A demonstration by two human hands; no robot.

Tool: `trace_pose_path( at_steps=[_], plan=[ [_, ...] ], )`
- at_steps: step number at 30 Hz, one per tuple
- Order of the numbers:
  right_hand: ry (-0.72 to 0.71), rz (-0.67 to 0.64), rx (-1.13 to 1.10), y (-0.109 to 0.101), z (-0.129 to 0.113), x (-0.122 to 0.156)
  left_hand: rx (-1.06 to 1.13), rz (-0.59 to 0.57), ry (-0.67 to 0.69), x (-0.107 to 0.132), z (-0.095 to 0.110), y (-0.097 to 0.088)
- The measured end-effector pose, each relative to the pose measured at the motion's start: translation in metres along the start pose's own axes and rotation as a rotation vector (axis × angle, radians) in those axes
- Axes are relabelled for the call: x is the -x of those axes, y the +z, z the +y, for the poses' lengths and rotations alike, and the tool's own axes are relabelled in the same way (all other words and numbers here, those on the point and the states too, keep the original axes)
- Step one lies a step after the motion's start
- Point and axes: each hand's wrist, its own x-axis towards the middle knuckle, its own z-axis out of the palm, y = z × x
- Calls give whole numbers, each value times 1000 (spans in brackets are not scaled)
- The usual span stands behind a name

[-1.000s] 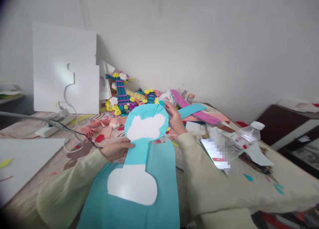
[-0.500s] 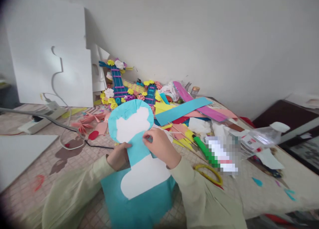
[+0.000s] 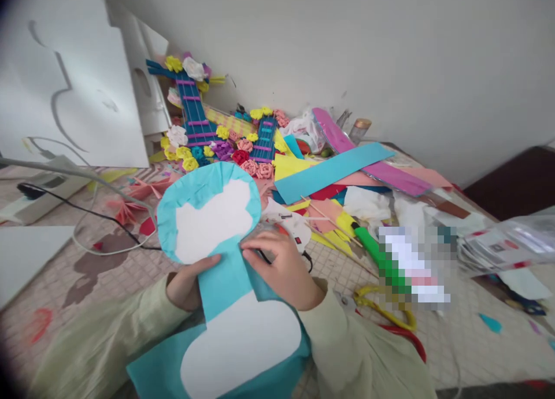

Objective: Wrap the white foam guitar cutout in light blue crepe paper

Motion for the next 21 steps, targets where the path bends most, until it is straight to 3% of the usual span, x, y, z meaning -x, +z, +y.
trace_pose_path(
  at_steps=[3,8,14,21],
  plan=[
    [49,20,11,-13,5,-1,-44,-57,7,3,0,-2],
    [56,185,104,-29,9,-2,-138,-94,26,5,-4,-4],
    [-16,17,251,-18,12,0,-207,-158,86,3,-11,-4],
    [7,-29,297,-15,19,1,-212,-129,116,-1,-11,-9]
  ],
)
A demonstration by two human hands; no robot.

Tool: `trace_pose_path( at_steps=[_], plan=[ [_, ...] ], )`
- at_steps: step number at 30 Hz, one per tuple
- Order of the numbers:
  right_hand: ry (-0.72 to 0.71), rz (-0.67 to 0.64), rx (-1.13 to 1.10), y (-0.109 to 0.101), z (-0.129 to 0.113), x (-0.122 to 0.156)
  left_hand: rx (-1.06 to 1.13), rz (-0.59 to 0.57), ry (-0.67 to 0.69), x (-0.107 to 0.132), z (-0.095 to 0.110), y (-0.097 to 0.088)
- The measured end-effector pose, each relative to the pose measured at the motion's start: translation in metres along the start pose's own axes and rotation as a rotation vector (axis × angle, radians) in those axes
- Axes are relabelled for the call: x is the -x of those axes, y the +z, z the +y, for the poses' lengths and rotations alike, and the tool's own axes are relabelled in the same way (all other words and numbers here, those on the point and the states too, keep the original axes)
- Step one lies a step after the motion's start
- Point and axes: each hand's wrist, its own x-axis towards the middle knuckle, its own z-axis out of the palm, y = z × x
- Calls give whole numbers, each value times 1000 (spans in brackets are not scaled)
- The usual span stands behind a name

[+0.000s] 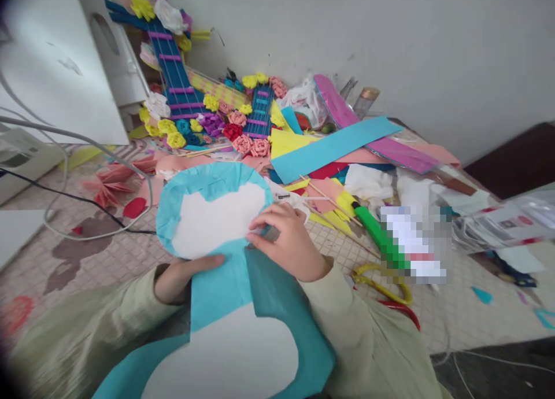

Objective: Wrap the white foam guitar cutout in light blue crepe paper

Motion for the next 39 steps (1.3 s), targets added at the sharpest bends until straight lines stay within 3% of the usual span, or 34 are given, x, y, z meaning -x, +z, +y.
trace_pose_path(
  at_steps=[30,39],
  plan=[
    [83,-8,-31,9,2,2,-103,8,-2,3,2,3],
    [-97,-26,68,6,2,2,-68,79,33,3,2,3]
  ],
)
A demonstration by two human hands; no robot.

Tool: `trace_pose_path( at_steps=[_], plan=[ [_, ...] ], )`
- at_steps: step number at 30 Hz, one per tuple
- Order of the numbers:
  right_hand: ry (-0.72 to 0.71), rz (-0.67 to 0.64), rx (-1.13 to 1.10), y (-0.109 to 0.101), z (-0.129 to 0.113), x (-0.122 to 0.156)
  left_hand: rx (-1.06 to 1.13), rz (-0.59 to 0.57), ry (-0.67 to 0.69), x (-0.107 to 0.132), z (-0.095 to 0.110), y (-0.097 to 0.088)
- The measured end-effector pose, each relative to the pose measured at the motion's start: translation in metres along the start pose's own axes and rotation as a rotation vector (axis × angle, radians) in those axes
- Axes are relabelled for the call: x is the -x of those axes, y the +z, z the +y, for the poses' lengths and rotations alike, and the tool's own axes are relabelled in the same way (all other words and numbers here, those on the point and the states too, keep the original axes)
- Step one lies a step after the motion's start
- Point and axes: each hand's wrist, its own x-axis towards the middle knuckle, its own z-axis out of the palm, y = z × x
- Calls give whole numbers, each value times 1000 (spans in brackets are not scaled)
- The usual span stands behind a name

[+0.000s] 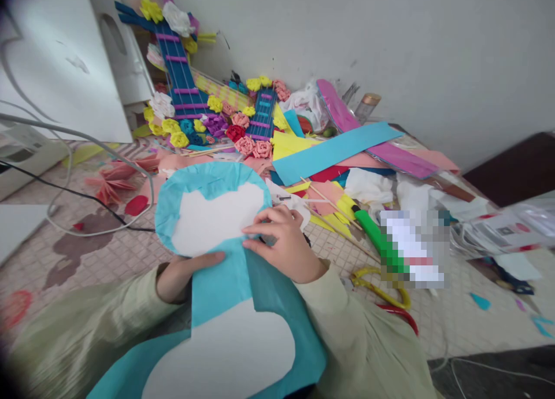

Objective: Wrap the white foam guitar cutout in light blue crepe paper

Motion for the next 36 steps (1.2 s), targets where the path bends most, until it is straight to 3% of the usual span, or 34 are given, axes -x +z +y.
trace_pose_path(
  at_steps=[9,19,28,36],
  plan=[
    [59,-82,-52,-3,-7,1,-76,20,41,1,-1,0],
    [118,-104,-9,-1,-9,2,-93,-50,5,1,0,-2],
    [123,-50,-144,1,-2,1,-66,27,3,0,-3,-2],
    [121,-58,-103,4,0,2,-27,23,-10,1,-2,1]
  ],
)
